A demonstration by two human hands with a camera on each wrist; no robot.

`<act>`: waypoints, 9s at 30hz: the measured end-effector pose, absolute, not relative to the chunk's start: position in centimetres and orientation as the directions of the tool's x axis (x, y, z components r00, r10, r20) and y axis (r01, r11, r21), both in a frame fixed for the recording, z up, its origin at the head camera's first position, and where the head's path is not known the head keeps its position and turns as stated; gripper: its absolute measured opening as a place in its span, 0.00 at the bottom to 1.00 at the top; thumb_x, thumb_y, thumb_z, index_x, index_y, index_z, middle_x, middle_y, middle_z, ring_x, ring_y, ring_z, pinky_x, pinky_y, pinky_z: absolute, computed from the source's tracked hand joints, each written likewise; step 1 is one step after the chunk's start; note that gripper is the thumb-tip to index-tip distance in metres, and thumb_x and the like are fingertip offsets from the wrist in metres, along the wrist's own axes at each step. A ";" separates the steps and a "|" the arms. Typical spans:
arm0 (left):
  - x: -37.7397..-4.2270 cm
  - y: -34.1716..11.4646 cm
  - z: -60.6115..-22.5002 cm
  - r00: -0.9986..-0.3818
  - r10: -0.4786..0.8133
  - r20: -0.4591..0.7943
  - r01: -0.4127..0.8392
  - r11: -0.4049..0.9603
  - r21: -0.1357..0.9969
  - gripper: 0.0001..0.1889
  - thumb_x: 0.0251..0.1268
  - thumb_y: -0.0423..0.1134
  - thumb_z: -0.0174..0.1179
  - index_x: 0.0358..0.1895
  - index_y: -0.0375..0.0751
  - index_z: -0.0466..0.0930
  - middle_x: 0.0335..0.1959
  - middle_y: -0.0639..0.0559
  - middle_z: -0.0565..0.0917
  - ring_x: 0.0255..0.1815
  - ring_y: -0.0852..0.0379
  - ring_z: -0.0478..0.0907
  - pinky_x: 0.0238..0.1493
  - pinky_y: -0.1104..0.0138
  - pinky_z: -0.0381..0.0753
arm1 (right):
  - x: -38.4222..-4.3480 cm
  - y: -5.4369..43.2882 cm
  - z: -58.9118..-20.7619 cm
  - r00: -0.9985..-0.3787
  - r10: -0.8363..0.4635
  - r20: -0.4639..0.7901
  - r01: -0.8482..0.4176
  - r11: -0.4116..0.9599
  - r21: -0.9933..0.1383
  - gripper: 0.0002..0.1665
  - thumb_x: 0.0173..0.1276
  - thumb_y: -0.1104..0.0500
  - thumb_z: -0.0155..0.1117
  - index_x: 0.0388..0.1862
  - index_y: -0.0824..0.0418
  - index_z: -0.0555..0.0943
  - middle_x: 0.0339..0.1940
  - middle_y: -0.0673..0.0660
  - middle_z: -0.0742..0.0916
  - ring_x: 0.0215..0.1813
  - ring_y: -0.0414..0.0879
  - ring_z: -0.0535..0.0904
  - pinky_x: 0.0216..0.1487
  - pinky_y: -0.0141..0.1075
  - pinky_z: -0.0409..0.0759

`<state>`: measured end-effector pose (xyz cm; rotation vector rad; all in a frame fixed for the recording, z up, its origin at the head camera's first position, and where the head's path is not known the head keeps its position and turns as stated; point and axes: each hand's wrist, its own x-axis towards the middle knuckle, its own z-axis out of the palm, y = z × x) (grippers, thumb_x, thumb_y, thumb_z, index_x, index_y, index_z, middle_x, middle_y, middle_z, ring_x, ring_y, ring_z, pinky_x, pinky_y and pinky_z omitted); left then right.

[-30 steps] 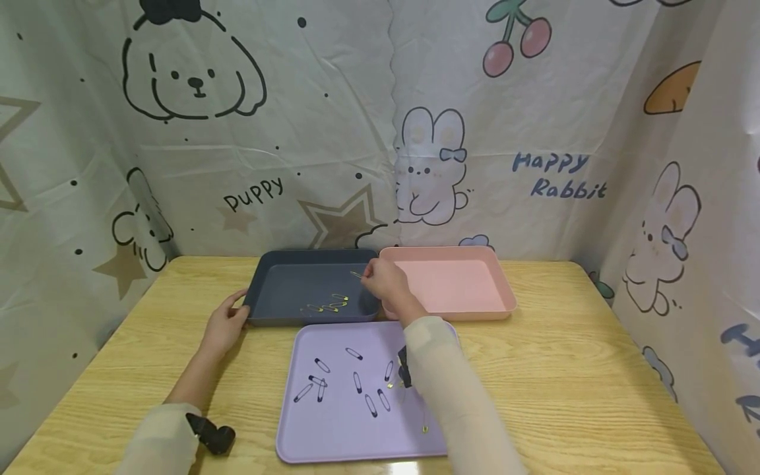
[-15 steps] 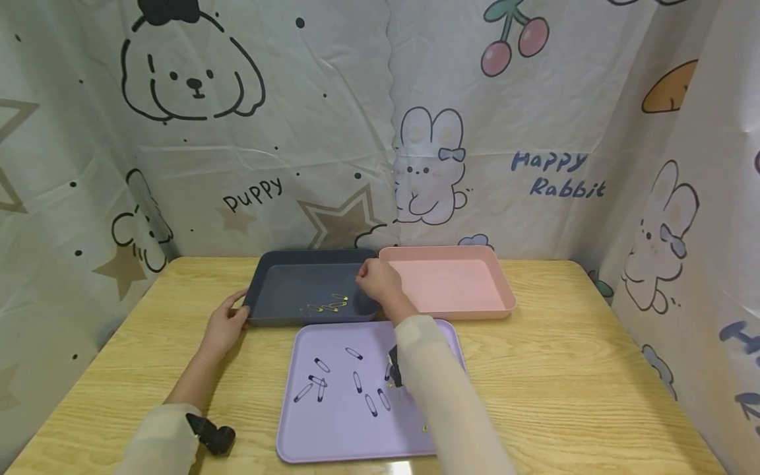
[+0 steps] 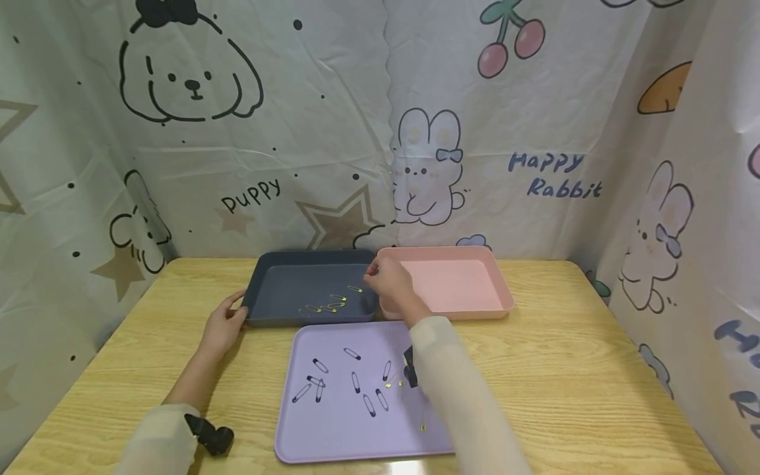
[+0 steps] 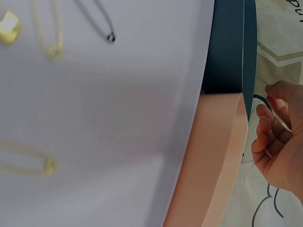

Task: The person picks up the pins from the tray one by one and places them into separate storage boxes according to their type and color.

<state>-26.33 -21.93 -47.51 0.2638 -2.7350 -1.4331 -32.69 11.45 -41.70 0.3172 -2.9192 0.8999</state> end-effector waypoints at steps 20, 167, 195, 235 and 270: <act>-26.3 -22.0 -47.5 -0.985 -0.163 -0.052 -0.136 0.564 0.814 0.25 0.71 0.42 0.42 0.71 0.48 0.60 0.44 0.43 0.77 0.37 0.57 0.72 0.38 0.69 0.69 | -30.3 15.7 -41.5 -0.965 -0.242 0.105 -0.262 0.830 -0.493 0.08 0.58 0.53 0.64 0.28 0.57 0.81 0.24 0.51 0.80 0.28 0.43 0.72 0.30 0.33 0.67; -26.3 -22.0 -47.6 -0.985 -0.169 -0.043 -0.128 0.535 0.835 0.25 0.72 0.42 0.43 0.71 0.50 0.60 0.47 0.41 0.76 0.36 0.56 0.69 0.34 0.69 0.68 | -34.9 10.5 -42.5 -0.687 -0.544 0.482 -0.531 0.829 0.178 0.06 0.59 0.58 0.61 0.26 0.58 0.81 0.26 0.54 0.79 0.26 0.51 0.77 0.29 0.42 0.75; -26.3 -22.0 -47.6 -0.985 -0.163 -0.049 -0.131 0.546 0.827 0.25 0.73 0.43 0.41 0.71 0.50 0.58 0.52 0.39 0.75 0.45 0.52 0.71 0.38 0.69 0.68 | -34.6 10.7 -42.2 -0.853 -0.388 0.349 -0.411 0.912 0.010 0.06 0.60 0.58 0.58 0.31 0.60 0.80 0.32 0.56 0.81 0.34 0.52 0.80 0.32 0.44 0.78; -26.2 -21.7 -47.6 -0.983 -0.177 -0.042 -0.135 0.555 0.821 0.25 0.71 0.41 0.42 0.71 0.47 0.60 0.50 0.38 0.76 0.42 0.53 0.71 0.38 0.69 0.68 | -26.8 16.5 -40.8 -0.930 -0.331 0.162 -0.359 0.718 -0.595 0.06 0.58 0.56 0.66 0.30 0.58 0.83 0.23 0.51 0.80 0.28 0.42 0.71 0.31 0.32 0.69; -26.2 -21.8 -47.5 -0.987 -0.156 -0.047 -0.125 0.548 0.827 0.25 0.72 0.41 0.42 0.71 0.49 0.58 0.46 0.41 0.75 0.36 0.57 0.69 0.35 0.68 0.68 | -16.5 23.4 -45.0 -0.706 -0.696 -0.130 -0.390 0.536 -0.749 0.05 0.54 0.61 0.69 0.31 0.57 0.83 0.20 0.44 0.77 0.24 0.29 0.68 0.27 0.24 0.70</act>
